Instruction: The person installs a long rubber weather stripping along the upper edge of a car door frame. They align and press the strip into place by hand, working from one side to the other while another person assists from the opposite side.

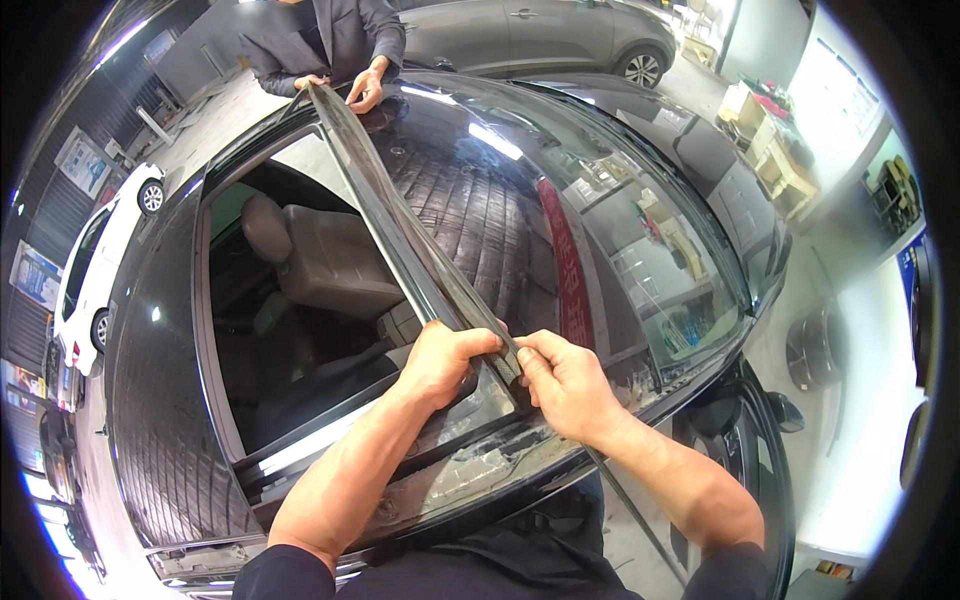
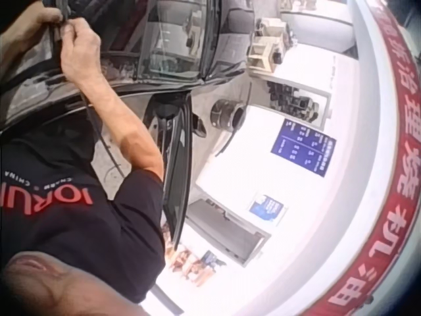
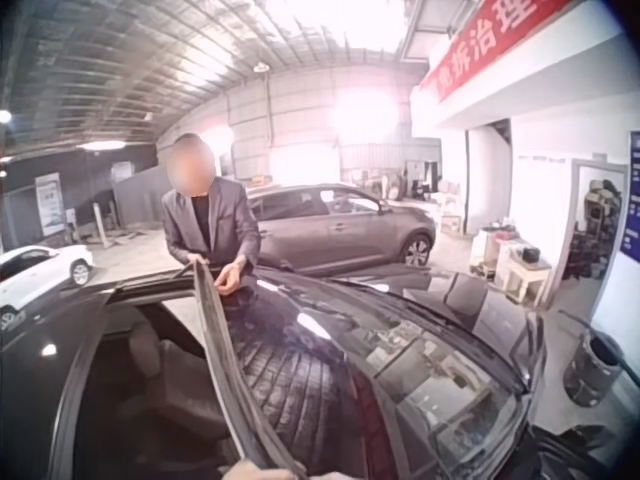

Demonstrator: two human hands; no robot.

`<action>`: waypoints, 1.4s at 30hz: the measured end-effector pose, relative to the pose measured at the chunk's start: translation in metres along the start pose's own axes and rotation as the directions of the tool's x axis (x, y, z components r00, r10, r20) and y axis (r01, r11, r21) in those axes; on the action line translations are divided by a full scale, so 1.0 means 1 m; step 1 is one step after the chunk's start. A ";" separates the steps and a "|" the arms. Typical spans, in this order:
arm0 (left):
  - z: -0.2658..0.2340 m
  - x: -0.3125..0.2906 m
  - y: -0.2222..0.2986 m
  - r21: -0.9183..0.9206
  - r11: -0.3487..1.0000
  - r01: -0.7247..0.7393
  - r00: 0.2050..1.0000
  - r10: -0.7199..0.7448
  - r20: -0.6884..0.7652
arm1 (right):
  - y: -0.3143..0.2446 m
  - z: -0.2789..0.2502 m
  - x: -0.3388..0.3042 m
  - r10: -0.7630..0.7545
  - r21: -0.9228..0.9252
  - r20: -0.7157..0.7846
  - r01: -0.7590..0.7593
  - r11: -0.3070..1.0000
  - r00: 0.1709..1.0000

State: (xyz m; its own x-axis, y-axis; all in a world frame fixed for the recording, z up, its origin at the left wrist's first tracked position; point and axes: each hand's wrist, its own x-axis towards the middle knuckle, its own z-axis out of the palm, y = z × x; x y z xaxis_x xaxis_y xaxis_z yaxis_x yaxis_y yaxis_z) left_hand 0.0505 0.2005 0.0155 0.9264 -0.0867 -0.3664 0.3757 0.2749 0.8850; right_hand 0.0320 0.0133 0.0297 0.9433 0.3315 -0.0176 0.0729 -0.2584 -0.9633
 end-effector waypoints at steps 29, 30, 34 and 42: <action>0.003 -0.004 0.008 0.128 0.990 0.051 0.998 -0.047 -0.035 | -0.002 -0.013 0.002 0.175 0.254 0.100 -0.195 0.947 0.979; 0.003 -0.004 0.007 0.143 0.988 0.052 0.998 -0.048 -0.031 | -0.001 -0.013 0.002 0.195 0.301 0.116 -0.221 0.928 0.974; -0.004 0.001 -0.005 0.117 0.993 -0.004 0.998 0.011 -0.062 | -0.003 -0.009 0.002 0.207 0.331 0.127 -0.238 0.913 0.970; 0.002 0.001 -0.008 0.035 0.999 -0.031 0.988 0.036 -0.149 | 0.000 0.002 -0.007 -0.033 0.001 -0.097 0.034 0.999 0.995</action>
State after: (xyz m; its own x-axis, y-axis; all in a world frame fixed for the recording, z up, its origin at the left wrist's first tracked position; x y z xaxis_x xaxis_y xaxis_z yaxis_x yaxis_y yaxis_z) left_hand 0.0486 0.1959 0.0089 0.9254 0.0671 -0.3729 0.3472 0.2438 0.9055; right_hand 0.0252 0.0129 0.0296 0.9672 0.2506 0.0405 0.1043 -0.2466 -0.9635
